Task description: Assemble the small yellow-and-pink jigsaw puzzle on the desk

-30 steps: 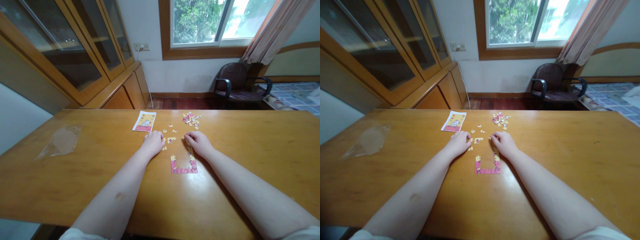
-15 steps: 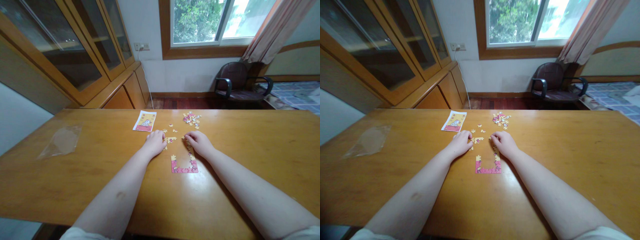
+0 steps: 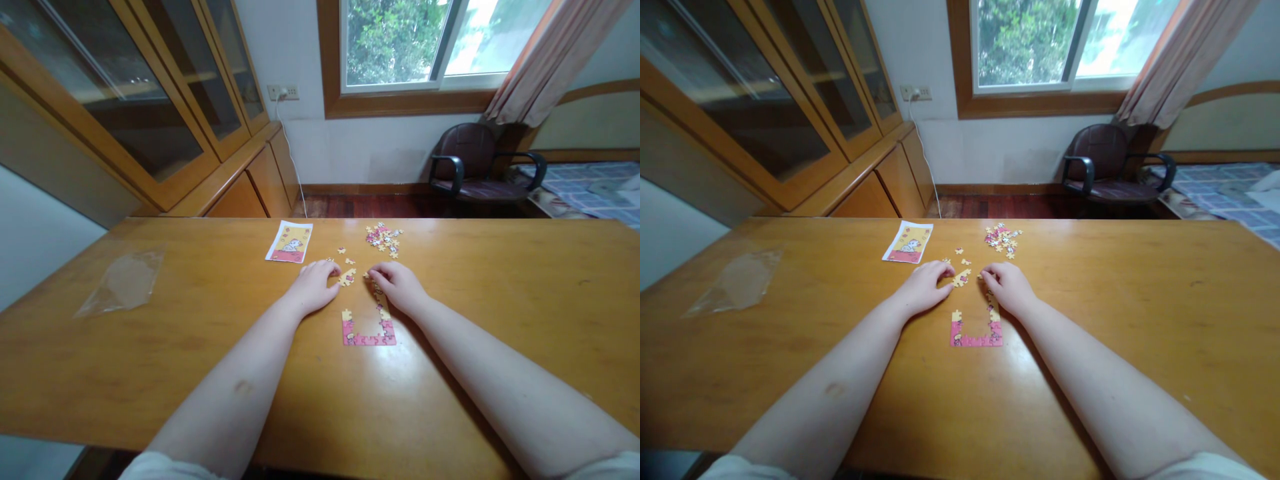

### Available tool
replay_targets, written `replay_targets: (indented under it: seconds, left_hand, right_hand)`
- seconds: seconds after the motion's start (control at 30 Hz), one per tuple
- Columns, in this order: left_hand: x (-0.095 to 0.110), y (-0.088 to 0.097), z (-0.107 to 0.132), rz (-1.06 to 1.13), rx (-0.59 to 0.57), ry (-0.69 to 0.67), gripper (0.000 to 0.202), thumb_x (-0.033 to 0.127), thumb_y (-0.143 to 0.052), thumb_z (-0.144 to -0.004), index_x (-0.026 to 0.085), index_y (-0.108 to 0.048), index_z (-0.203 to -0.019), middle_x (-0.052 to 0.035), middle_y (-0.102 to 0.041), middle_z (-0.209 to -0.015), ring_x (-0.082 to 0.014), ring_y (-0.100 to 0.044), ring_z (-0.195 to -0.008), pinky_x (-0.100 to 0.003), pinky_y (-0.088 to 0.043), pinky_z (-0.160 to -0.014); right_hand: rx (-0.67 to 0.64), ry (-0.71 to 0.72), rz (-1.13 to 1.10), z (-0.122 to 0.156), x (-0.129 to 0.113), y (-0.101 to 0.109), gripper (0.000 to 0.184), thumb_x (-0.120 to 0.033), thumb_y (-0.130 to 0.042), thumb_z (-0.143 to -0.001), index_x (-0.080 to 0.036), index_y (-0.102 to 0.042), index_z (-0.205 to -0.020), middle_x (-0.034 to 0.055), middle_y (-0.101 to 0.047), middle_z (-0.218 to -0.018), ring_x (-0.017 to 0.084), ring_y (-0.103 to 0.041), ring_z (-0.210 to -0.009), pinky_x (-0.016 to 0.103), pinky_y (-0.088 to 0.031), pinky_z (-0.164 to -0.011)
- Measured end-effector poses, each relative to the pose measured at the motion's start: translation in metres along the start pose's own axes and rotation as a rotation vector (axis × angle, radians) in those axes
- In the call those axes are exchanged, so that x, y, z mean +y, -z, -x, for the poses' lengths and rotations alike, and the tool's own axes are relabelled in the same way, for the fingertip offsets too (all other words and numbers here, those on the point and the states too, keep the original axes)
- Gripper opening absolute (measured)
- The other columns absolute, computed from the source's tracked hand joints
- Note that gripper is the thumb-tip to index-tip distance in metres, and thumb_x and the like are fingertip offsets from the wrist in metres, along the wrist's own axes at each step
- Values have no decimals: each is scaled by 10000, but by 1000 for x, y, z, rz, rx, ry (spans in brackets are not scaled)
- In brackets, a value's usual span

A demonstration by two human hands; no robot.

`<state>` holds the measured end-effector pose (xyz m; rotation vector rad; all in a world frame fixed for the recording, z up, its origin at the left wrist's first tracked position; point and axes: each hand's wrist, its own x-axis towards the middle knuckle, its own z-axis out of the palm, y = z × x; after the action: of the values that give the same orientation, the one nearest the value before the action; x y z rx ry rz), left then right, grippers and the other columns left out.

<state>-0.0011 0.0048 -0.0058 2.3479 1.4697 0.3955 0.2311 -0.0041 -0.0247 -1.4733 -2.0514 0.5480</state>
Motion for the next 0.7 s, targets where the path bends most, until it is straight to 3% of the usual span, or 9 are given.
replay_targets:
  seconds: [0.17,0.47,0.6,0.7]
  left_hand:
    - [1,-2,1,-34,-17,-71,233,312,-587,-819,221,-648,-1025,-69,-643,-1061,-253,-568,-1044,-392,-427,-938]
    - [1,-1,-3,-1,-26,-50,111,282,-618,-798,209,-656,-873,-54,-679,-936,-232,-601,-908,-359,-456,-832]
    - [2,-1,-4,147,-14,18,74,252,-618,-789,200,-651,-829,-32,-685,-811,-198,-614,-773,-315,-472,-731]
    - [5,-5,-4,380,54,90,106,237,-580,-814,192,-653,-876,-30,-702,-835,-178,-639,-776,-295,-488,-737]
  right_hand:
    - [7,-4,3,0,0,-1,214,-303,-514,-901,-203,-694,-842,48,-700,-816,188,-605,-785,286,-421,-717]
    - [6,1,-3,0,0,0,209,-295,-511,-900,-201,-689,-842,47,-697,-808,187,-603,-782,293,-422,-719]
    - [22,21,-2,0,1,-1,202,-288,-514,-900,-203,-688,-841,45,-694,-793,185,-605,-768,294,-424,-705]
    - [46,78,10,0,1,-3,153,-288,-559,-879,-210,-689,-857,39,-690,-769,186,-602,-752,296,-430,-698]
